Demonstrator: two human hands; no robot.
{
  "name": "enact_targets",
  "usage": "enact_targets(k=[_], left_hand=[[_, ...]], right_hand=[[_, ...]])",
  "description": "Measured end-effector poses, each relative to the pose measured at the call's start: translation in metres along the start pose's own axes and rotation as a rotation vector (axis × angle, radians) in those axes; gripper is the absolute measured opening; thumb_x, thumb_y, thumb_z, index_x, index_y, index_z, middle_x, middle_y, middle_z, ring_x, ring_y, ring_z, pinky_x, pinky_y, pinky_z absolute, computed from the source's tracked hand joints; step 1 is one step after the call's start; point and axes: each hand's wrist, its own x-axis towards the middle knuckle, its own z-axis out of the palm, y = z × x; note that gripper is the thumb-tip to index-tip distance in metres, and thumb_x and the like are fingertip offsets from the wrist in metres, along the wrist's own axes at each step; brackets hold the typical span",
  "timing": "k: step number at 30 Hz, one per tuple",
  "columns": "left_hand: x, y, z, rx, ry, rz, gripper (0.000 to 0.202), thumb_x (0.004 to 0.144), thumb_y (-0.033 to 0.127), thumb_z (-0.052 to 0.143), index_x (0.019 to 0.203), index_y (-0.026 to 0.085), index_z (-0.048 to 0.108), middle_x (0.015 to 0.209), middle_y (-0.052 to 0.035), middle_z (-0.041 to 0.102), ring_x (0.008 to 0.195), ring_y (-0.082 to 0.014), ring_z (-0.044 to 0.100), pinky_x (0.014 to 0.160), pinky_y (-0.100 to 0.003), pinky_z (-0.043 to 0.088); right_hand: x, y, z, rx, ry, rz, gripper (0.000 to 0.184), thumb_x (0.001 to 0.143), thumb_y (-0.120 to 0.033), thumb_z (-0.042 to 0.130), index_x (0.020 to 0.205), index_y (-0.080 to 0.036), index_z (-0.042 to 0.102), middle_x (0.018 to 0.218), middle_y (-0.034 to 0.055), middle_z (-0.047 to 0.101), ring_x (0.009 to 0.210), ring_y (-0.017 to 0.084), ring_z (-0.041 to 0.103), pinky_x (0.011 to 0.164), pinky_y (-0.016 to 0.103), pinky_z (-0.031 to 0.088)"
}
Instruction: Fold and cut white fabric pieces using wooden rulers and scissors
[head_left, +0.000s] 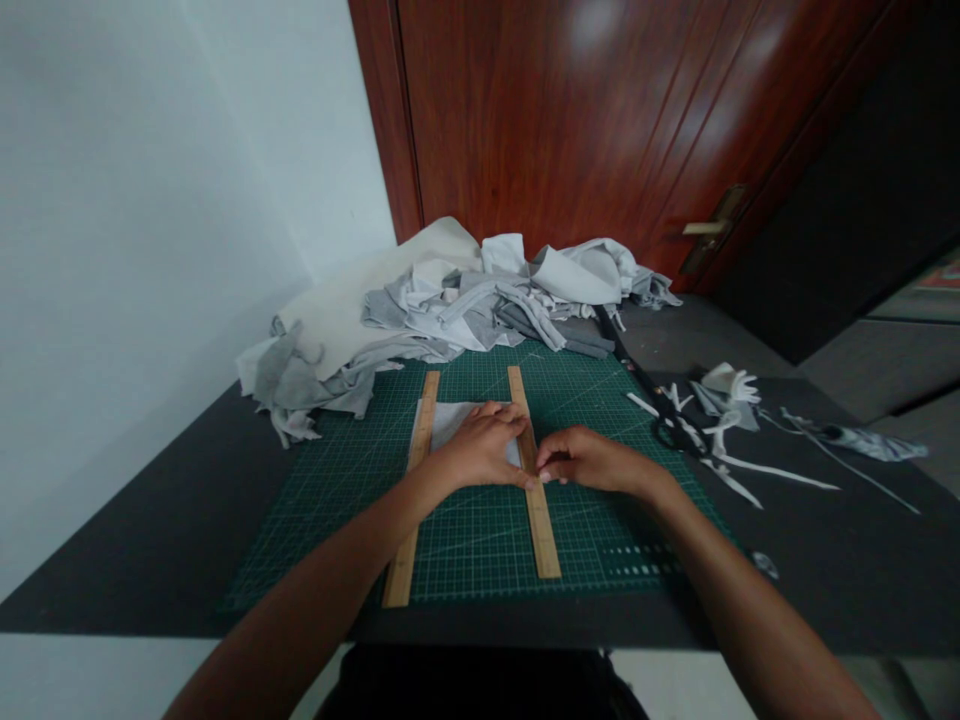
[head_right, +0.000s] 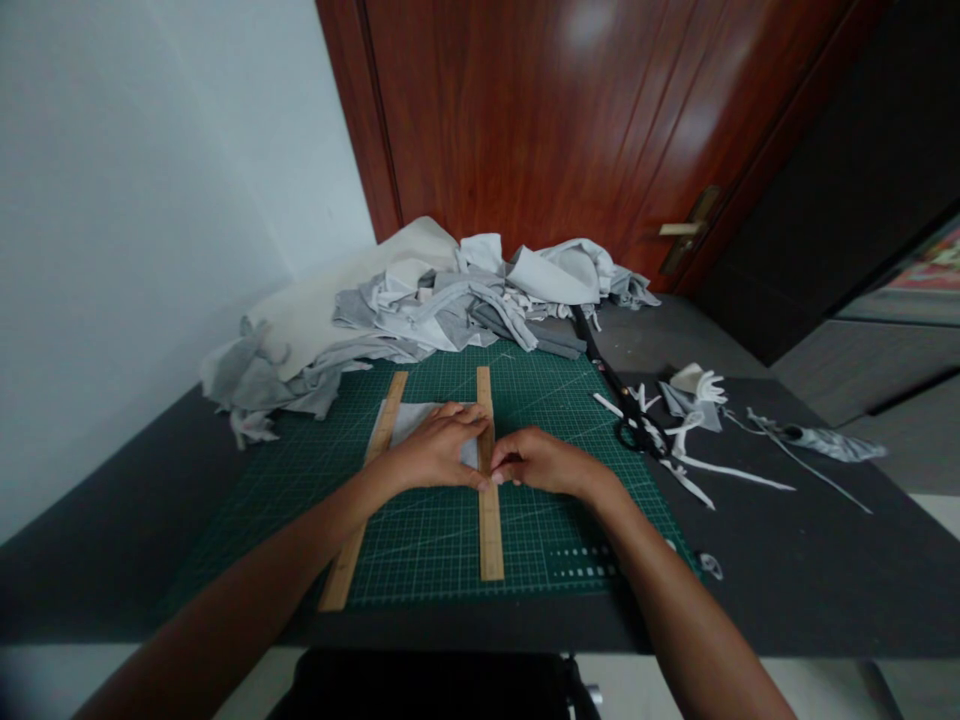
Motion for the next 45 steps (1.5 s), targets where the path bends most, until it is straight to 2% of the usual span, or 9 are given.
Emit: enact_targets(k=[5, 11, 19, 25, 32, 36, 40, 45], left_hand=[[0.0, 0.001, -0.001, -0.003, 0.001, -0.006, 0.083, 0.067, 0.073, 0.077, 0.13, 0.021, 0.061, 0.144, -0.0107, 0.053, 0.133, -0.0354, 0.044, 0.109, -0.045, 0.037], [0.0, -0.001, 0.0, 0.001, 0.011, 0.015, 0.083, 0.068, 0.073, 0.077, 0.131, 0.021, 0.06, 0.145, -0.01, 0.052, 0.132, -0.0344, 0.045, 0.109, -0.044, 0.038], [0.001, 0.004, -0.004, 0.003, -0.027, -0.013, 0.075, 0.072, 0.069, 0.075, 0.13, 0.024, 0.061, 0.148, -0.009, 0.05, 0.132, -0.0354, 0.044, 0.108, -0.047, 0.038], [0.001, 0.005, -0.005, 0.013, -0.027, -0.01, 0.073, 0.071, 0.067, 0.078, 0.127, 0.022, 0.062, 0.146, -0.009, 0.051, 0.13, -0.0354, 0.045, 0.107, -0.047, 0.039], [0.001, 0.002, -0.003, -0.001, -0.015, -0.006, 0.081, 0.071, 0.072, 0.075, 0.133, 0.022, 0.058, 0.146, -0.0099, 0.05, 0.133, -0.0353, 0.044, 0.109, -0.045, 0.037], [0.0, 0.003, -0.003, -0.027, 0.003, -0.003, 0.076, 0.07, 0.069, 0.077, 0.128, 0.024, 0.059, 0.143, -0.0084, 0.053, 0.13, -0.0342, 0.046, 0.107, -0.045, 0.038], [-0.001, 0.003, -0.002, -0.063, 0.023, -0.038, 0.083, 0.064, 0.069, 0.08, 0.129, 0.023, 0.055, 0.139, -0.0094, 0.055, 0.128, -0.0347, 0.047, 0.104, -0.046, 0.04], [-0.002, 0.001, 0.0, -0.086, 0.035, -0.039, 0.083, 0.065, 0.068, 0.08, 0.13, 0.023, 0.053, 0.137, -0.0109, 0.056, 0.131, -0.0357, 0.046, 0.105, -0.047, 0.039]], right_hand=[[-0.001, -0.002, 0.001, -0.011, 0.017, -0.007, 0.01, 0.085, -0.023, 0.065, 0.084, -0.016, 0.073, 0.071, -0.0009, 0.065, 0.065, 0.013, 0.056, 0.06, 0.023, 0.04], [0.0, 0.004, 0.001, 0.073, -0.039, 0.017, 0.01, 0.085, -0.025, 0.066, 0.084, -0.017, 0.072, 0.067, -0.0022, 0.062, 0.062, 0.013, 0.055, 0.058, 0.023, 0.041], [0.004, 0.008, 0.001, 0.034, 0.052, -0.012, 0.009, 0.085, -0.024, 0.063, 0.081, -0.018, 0.069, 0.069, -0.0018, 0.063, 0.063, 0.014, 0.057, 0.061, 0.025, 0.043], [0.004, 0.005, 0.002, -0.087, 0.12, -0.059, 0.01, 0.087, -0.021, 0.06, 0.084, -0.017, 0.069, 0.074, -0.0007, 0.065, 0.067, 0.014, 0.056, 0.064, 0.025, 0.041], [0.001, 0.001, 0.001, -0.045, 0.009, -0.018, 0.011, 0.086, -0.024, 0.062, 0.085, -0.017, 0.071, 0.072, -0.0014, 0.064, 0.066, 0.013, 0.055, 0.063, 0.024, 0.04], [0.003, 0.0, 0.003, -0.067, 0.077, -0.045, 0.01, 0.088, -0.021, 0.06, 0.084, -0.017, 0.069, 0.072, -0.0013, 0.065, 0.066, 0.014, 0.057, 0.064, 0.025, 0.042], [0.005, 0.003, 0.003, -0.18, 0.165, -0.102, 0.01, 0.09, -0.018, 0.06, 0.088, -0.018, 0.069, 0.08, 0.0011, 0.068, 0.071, 0.015, 0.06, 0.068, 0.026, 0.044], [0.008, 0.01, 0.002, -0.267, 0.236, -0.206, 0.014, 0.096, -0.02, 0.056, 0.091, -0.019, 0.069, 0.087, 0.0044, 0.069, 0.079, 0.018, 0.064, 0.075, 0.029, 0.047]])
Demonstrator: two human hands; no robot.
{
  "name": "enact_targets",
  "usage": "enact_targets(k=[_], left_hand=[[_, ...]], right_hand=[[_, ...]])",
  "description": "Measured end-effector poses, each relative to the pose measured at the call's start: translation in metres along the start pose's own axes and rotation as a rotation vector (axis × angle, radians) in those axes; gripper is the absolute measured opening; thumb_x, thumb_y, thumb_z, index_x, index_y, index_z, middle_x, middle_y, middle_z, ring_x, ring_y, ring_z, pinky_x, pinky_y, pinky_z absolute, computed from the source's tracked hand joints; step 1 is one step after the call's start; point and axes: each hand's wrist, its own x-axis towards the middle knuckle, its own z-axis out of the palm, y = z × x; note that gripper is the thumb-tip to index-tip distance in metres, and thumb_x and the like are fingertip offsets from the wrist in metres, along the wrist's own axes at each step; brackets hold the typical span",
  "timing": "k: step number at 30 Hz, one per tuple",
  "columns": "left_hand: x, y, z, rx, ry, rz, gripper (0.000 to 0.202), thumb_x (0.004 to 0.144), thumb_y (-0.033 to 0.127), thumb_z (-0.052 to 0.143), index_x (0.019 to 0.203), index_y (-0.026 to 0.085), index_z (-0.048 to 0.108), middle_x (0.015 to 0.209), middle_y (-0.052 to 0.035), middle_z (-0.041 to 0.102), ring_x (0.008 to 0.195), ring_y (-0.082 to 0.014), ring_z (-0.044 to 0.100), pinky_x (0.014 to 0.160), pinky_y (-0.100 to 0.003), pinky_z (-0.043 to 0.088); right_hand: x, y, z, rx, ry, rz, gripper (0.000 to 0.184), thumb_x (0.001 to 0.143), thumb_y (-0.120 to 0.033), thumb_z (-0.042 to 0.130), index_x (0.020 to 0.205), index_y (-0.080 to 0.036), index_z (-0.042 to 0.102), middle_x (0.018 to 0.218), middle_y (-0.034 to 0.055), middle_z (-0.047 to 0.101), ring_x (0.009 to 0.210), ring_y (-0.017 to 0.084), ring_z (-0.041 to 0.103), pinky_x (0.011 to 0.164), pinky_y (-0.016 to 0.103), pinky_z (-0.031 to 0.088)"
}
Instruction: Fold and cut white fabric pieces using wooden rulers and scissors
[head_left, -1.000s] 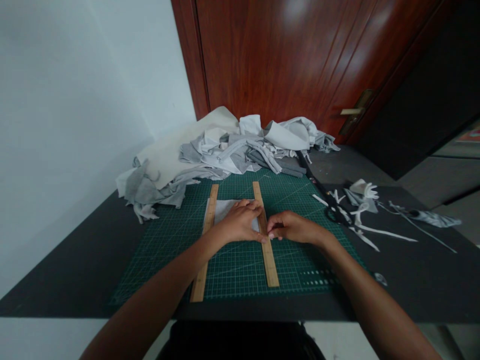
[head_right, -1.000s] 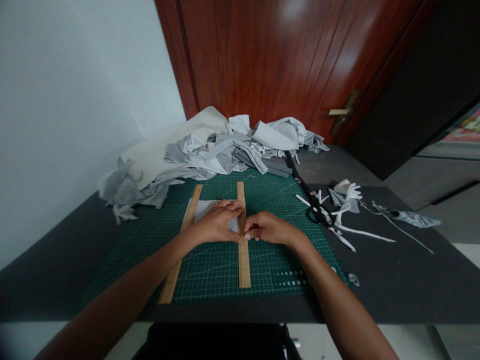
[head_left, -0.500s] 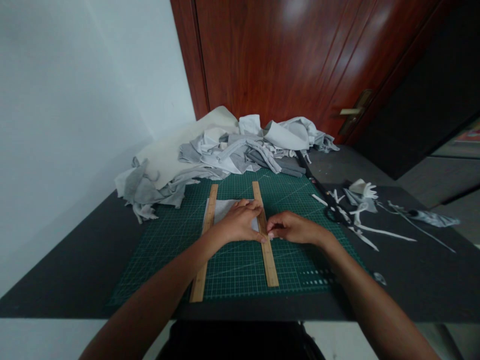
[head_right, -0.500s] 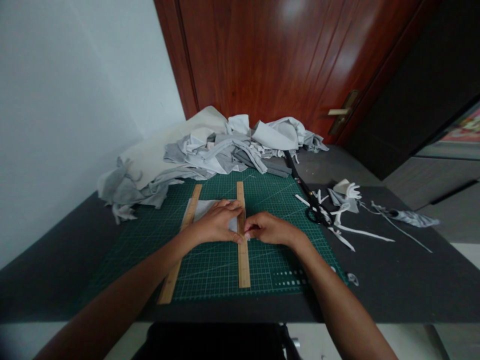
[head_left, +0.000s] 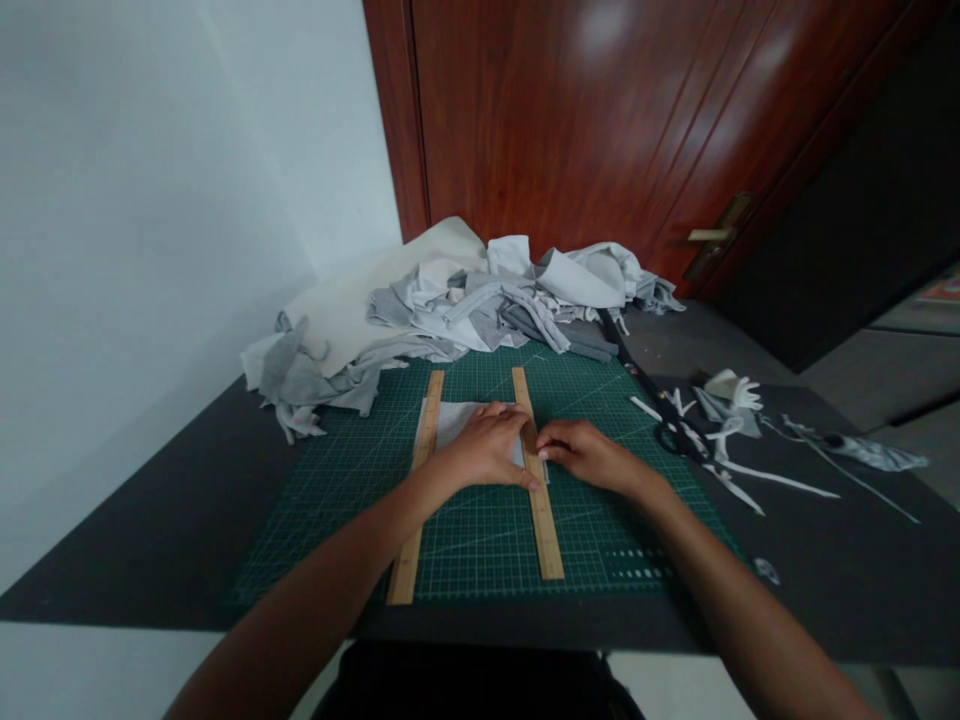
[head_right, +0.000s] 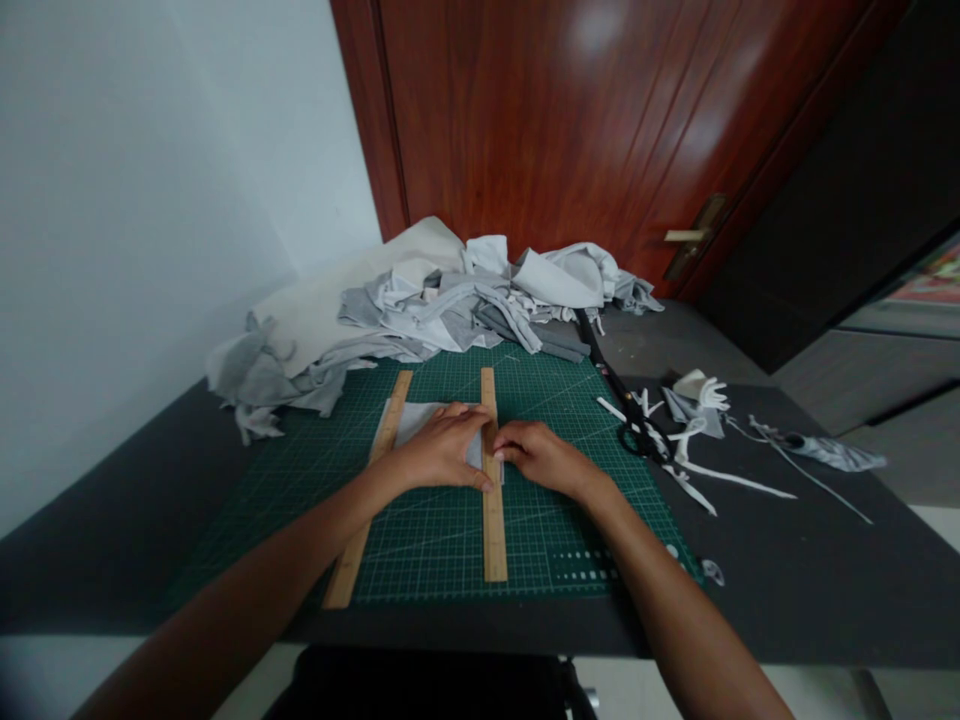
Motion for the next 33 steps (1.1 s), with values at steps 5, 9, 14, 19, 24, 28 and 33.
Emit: enact_targets(k=[5, 9, 14, 19, 24, 28, 33], left_hand=[[0.0, 0.0, 0.0, -0.009, 0.018, 0.023, 0.075, 0.064, 0.065, 0.083, 0.12, 0.022, 0.058, 0.133, -0.0087, 0.058, 0.126, -0.0328, 0.049, 0.104, -0.044, 0.04], [0.0, 0.001, 0.0, -0.006, 0.032, 0.029, 0.074, 0.064, 0.065, 0.083, 0.119, 0.022, 0.059, 0.131, -0.008, 0.059, 0.123, -0.0325, 0.05, 0.103, -0.044, 0.041], [0.001, -0.001, 0.002, -0.009, 0.045, 0.036, 0.073, 0.064, 0.065, 0.082, 0.118, 0.022, 0.059, 0.13, -0.0078, 0.059, 0.122, -0.0329, 0.051, 0.103, -0.044, 0.04], [0.001, -0.001, 0.002, -0.004, 0.028, 0.02, 0.075, 0.064, 0.067, 0.081, 0.121, 0.024, 0.059, 0.132, -0.008, 0.058, 0.123, -0.0339, 0.05, 0.102, -0.045, 0.039], [0.001, 0.0, 0.001, -0.01, 0.022, 0.02, 0.074, 0.066, 0.067, 0.08, 0.123, 0.025, 0.058, 0.132, -0.0081, 0.058, 0.124, -0.0338, 0.049, 0.103, -0.045, 0.039], [0.001, 0.0, 0.001, 0.01, 0.022, 0.017, 0.078, 0.064, 0.067, 0.081, 0.125, 0.024, 0.057, 0.135, -0.0096, 0.057, 0.125, -0.0346, 0.049, 0.105, -0.046, 0.038], [-0.001, 0.001, -0.001, 0.02, 0.017, 0.022, 0.078, 0.067, 0.066, 0.08, 0.127, 0.023, 0.056, 0.137, -0.0105, 0.056, 0.127, -0.0342, 0.048, 0.106, -0.045, 0.038]], right_hand=[[0.003, 0.004, 0.005, -0.023, 0.077, -0.029, 0.013, 0.098, -0.022, 0.057, 0.09, -0.02, 0.067, 0.089, 0.0045, 0.069, 0.082, 0.018, 0.064, 0.078, 0.03, 0.048], [0.004, 0.005, 0.007, -0.047, 0.116, -0.032, 0.013, 0.099, -0.02, 0.056, 0.094, -0.02, 0.068, 0.092, 0.0048, 0.069, 0.085, 0.018, 0.065, 0.082, 0.031, 0.049], [0.005, 0.006, 0.008, -0.069, 0.146, -0.044, 0.013, 0.099, -0.021, 0.055, 0.097, -0.021, 0.068, 0.094, 0.0058, 0.069, 0.087, 0.019, 0.066, 0.083, 0.032, 0.05], [0.008, 0.008, 0.009, -0.092, 0.196, -0.042, 0.015, 0.099, -0.021, 0.055, 0.098, -0.021, 0.069, 0.094, 0.0069, 0.07, 0.088, 0.02, 0.066, 0.084, 0.034, 0.051], [0.01, 0.011, 0.013, -0.097, 0.237, -0.045, 0.015, 0.1, -0.022, 0.055, 0.097, -0.021, 0.069, 0.093, 0.0077, 0.07, 0.09, 0.022, 0.066, 0.084, 0.036, 0.051], [0.012, 0.015, 0.016, -0.115, 0.261, -0.059, 0.015, 0.1, -0.02, 0.054, 0.097, -0.021, 0.068, 0.093, 0.0076, 0.069, 0.091, 0.022, 0.065, 0.084, 0.036, 0.051], [0.013, 0.017, 0.017, -0.144, 0.253, -0.058, 0.017, 0.1, -0.019, 0.052, 0.096, -0.022, 0.067, 0.092, 0.0072, 0.069, 0.09, 0.022, 0.065, 0.084, 0.035, 0.051]])
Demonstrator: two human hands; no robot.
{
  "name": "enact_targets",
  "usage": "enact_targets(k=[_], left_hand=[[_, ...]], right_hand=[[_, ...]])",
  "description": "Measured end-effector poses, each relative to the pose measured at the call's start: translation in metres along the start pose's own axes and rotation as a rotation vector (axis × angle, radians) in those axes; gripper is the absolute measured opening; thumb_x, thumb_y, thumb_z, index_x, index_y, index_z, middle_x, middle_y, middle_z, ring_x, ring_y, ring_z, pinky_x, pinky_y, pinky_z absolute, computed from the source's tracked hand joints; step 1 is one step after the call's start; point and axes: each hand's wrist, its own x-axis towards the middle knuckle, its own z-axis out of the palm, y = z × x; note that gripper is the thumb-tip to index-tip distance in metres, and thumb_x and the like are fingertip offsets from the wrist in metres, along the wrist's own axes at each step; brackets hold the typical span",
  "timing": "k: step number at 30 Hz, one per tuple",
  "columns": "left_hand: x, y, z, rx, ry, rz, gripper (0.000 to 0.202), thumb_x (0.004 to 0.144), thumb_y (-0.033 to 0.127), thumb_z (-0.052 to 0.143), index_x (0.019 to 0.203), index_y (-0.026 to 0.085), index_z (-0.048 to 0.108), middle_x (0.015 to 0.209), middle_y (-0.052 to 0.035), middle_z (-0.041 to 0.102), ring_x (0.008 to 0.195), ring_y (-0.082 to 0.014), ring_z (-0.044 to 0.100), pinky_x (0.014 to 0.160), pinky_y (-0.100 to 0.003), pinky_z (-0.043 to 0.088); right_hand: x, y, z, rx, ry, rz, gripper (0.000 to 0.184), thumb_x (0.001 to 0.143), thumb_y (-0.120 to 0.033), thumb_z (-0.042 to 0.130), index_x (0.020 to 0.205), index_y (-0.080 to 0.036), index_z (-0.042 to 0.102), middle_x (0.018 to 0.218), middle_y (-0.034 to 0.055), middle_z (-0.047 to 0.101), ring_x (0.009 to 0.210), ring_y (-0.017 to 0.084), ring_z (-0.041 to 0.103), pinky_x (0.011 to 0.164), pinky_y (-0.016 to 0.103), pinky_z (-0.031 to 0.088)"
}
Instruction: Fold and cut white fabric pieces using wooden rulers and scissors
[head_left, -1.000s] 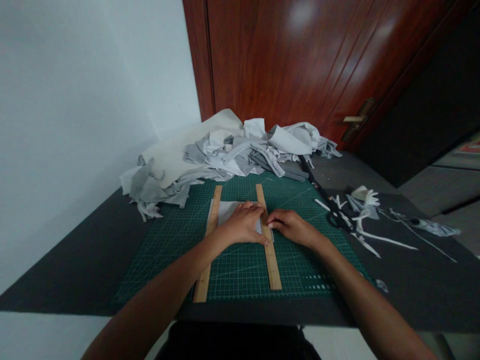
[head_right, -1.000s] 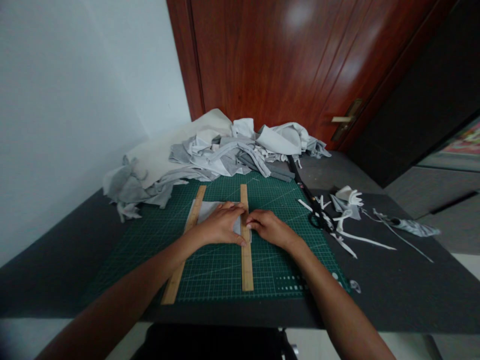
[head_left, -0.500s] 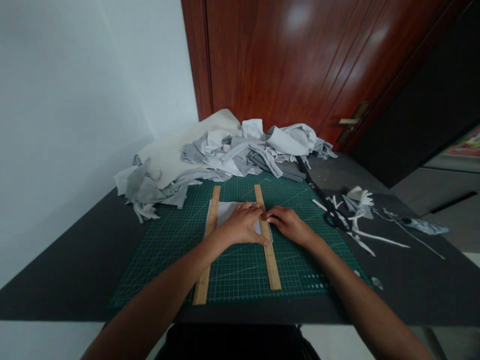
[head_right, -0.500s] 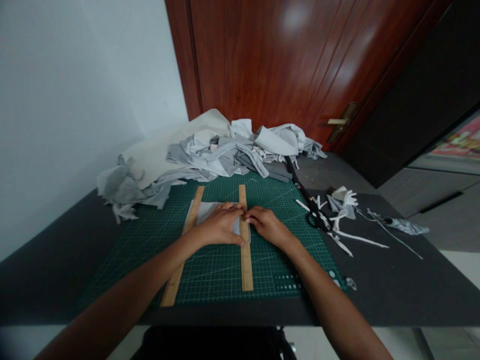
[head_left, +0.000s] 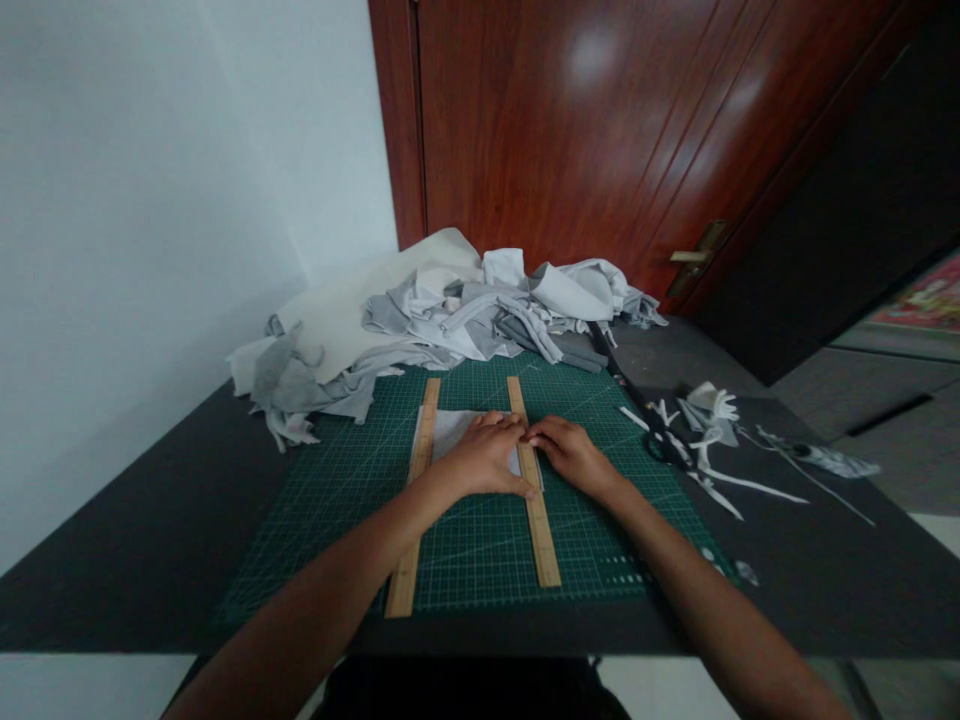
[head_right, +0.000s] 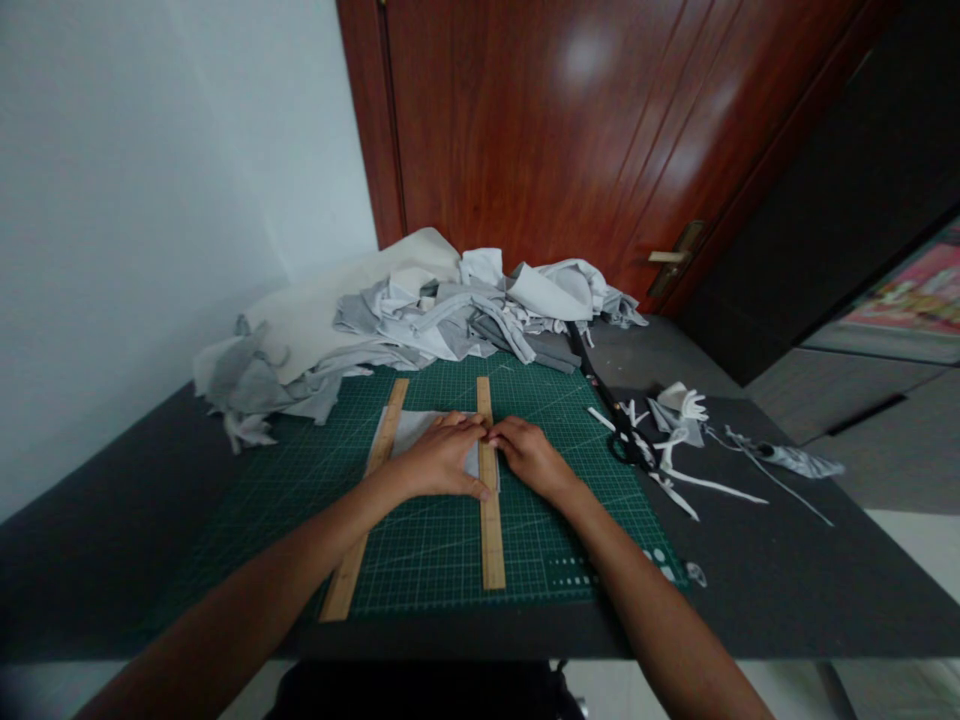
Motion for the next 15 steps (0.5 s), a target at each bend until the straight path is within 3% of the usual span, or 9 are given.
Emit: enact_targets(k=[15], left_hand=[[0.0, -0.0006, -0.0012, 0.007, -0.007, -0.008, 0.09, 0.063, 0.065, 0.083, 0.135, 0.02, 0.053, 0.141, -0.0122, 0.054, 0.13, -0.0347, 0.047, 0.11, -0.045, 0.037]], right_hand=[[0.0057, 0.0072, 0.0057, -0.035, 0.098, 0.035, 0.015, 0.098, -0.017, 0.053, 0.096, -0.021, 0.068, 0.092, 0.0077, 0.069, 0.089, 0.022, 0.065, 0.084, 0.036, 0.051]])
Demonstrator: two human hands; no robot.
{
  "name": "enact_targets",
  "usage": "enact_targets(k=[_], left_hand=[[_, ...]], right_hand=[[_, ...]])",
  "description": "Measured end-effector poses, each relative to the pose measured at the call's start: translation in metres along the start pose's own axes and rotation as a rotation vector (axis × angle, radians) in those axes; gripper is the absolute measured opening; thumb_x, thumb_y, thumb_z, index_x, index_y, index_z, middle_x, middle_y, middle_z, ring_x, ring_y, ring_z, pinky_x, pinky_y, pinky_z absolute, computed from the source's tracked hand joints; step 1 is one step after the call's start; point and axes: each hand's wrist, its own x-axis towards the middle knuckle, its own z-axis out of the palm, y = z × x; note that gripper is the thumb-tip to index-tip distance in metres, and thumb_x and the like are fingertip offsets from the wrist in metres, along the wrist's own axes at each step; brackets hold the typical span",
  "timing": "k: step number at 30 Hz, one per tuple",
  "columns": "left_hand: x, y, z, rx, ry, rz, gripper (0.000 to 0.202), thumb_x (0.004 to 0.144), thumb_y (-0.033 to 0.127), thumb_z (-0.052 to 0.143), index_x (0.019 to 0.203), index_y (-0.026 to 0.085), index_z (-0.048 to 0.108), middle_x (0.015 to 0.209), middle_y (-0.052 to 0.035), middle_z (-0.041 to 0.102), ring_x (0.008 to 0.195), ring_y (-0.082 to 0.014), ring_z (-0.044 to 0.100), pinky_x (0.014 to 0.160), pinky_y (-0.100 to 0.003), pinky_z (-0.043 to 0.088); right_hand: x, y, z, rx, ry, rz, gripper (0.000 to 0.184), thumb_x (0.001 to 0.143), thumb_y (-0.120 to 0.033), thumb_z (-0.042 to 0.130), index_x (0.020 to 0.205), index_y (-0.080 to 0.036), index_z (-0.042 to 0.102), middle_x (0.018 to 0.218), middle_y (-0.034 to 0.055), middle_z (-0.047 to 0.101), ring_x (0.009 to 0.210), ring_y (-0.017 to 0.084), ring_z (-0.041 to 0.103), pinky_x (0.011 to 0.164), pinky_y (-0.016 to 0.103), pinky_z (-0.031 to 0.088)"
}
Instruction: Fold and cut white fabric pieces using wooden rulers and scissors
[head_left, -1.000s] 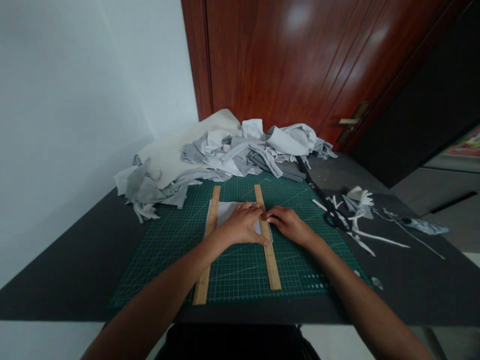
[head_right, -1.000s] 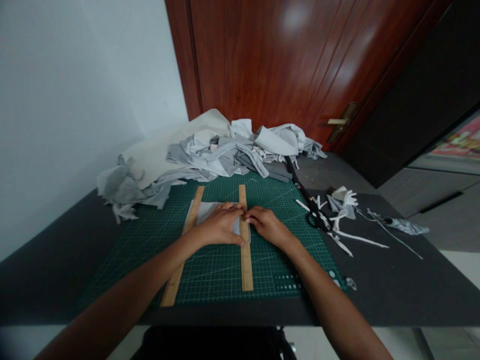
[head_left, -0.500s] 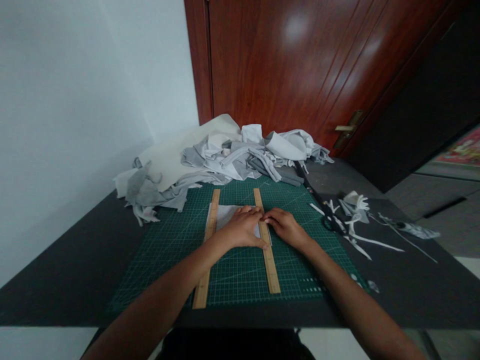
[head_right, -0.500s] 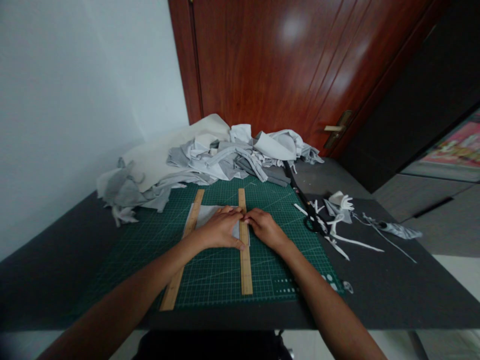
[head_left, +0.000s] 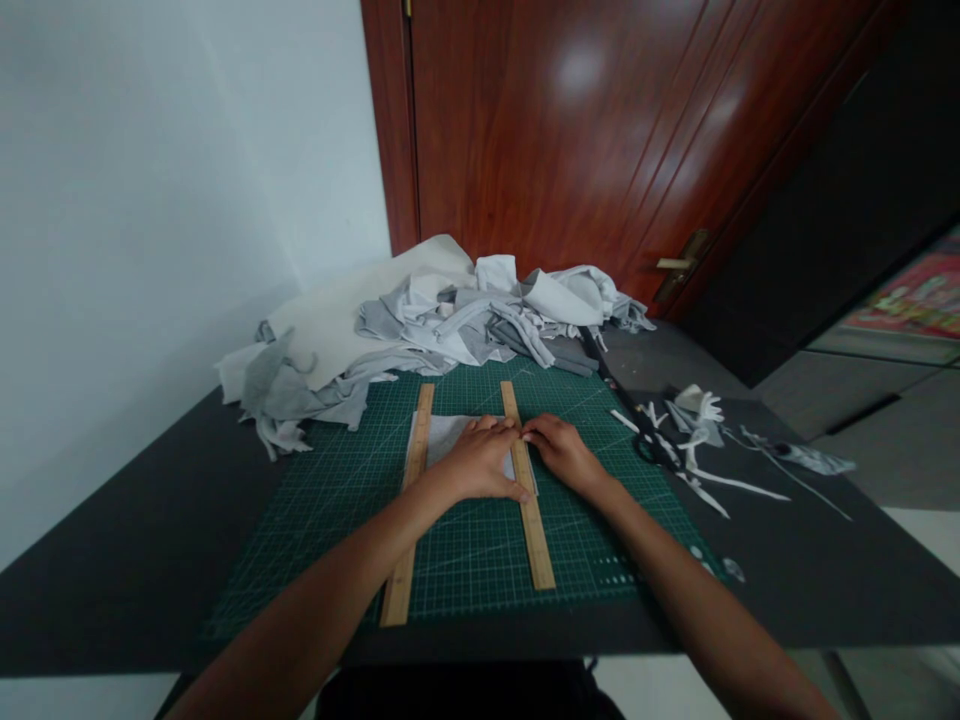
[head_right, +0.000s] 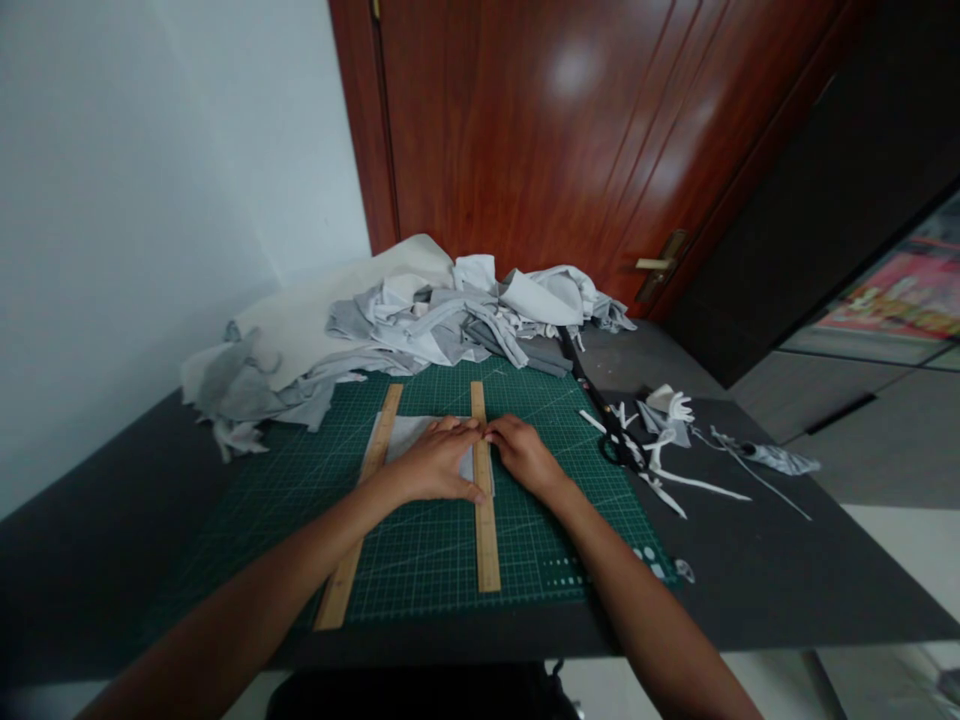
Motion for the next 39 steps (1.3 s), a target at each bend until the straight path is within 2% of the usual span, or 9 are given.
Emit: enact_targets(k=[6, 12, 23, 34, 39], left_hand=[[0.0005, -0.0007, 0.0, -0.008, 0.006, 0.019, 0.095, 0.065, 0.066, 0.081, 0.143, 0.024, 0.046, 0.144, -0.0099, 0.053, 0.126, -0.0344, 0.049, 0.106, -0.046, 0.039], [0.0016, -0.0029, 0.0029, -0.009, 0.016, 0.035, 0.094, 0.066, 0.067, 0.08, 0.142, 0.023, 0.047, 0.143, -0.0097, 0.053, 0.126, -0.0344, 0.048, 0.107, -0.046, 0.038], [0.0015, -0.0023, 0.0046, 0.023, 0.024, 0.021, 0.09, 0.064, 0.068, 0.082, 0.135, 0.021, 0.052, 0.139, -0.0113, 0.055, 0.125, -0.0339, 0.049, 0.107, -0.044, 0.038], [0.0025, -0.0036, 0.0066, 0.014, 0.025, 0.026, 0.088, 0.066, 0.068, 0.08, 0.136, 0.023, 0.051, 0.138, -0.0099, 0.056, 0.124, -0.0347, 0.049, 0.105, -0.045, 0.039], [0.0029, -0.0044, 0.0074, -0.007, 0.023, 0.033, 0.094, 0.066, 0.067, 0.08, 0.142, 0.023, 0.047, 0.14, -0.01, 0.055, 0.123, -0.0348, 0.049, 0.104, -0.046, 0.038]], right_hand=[[0.0067, 0.0037, 0.0027, -0.025, 0.058, 0.053, 0.015, 0.096, -0.016, 0.054, 0.091, -0.021, 0.067, 0.09, 0.0071, 0.071, 0.086, 0.021, 0.067, 0.084, 0.036, 0.051], [0.008, 0.0046, 0.0017, -0.026, 0.043, 0.065, 0.012, 0.095, -0.015, 0.058, 0.093, -0.02, 0.069, 0.092, 0.0067, 0.073, 0.088, 0.021, 0.068, 0.085, 0.035, 0.051], [0.0029, 0.0007, -0.0052, -0.02, -0.057, -0.085, 0.015, 0.098, -0.012, 0.055, 0.097, -0.021, 0.067, 0.09, 0.0056, 0.067, 0.087, 0.02, 0.065, 0.079, 0.032, 0.051], [0.0036, 0.0069, 0.0031, -0.025, 0.048, -0.068, 0.017, 0.098, -0.012, 0.054, 0.096, -0.021, 0.068, 0.09, 0.006, 0.067, 0.086, 0.02, 0.065, 0.081, 0.033, 0.052], [0.0045, 0.0076, 0.0044, -0.029, 0.083, -0.035, 0.018, 0.097, -0.012, 0.054, 0.096, -0.022, 0.069, 0.089, 0.006, 0.067, 0.084, 0.021, 0.065, 0.081, 0.034, 0.052]])
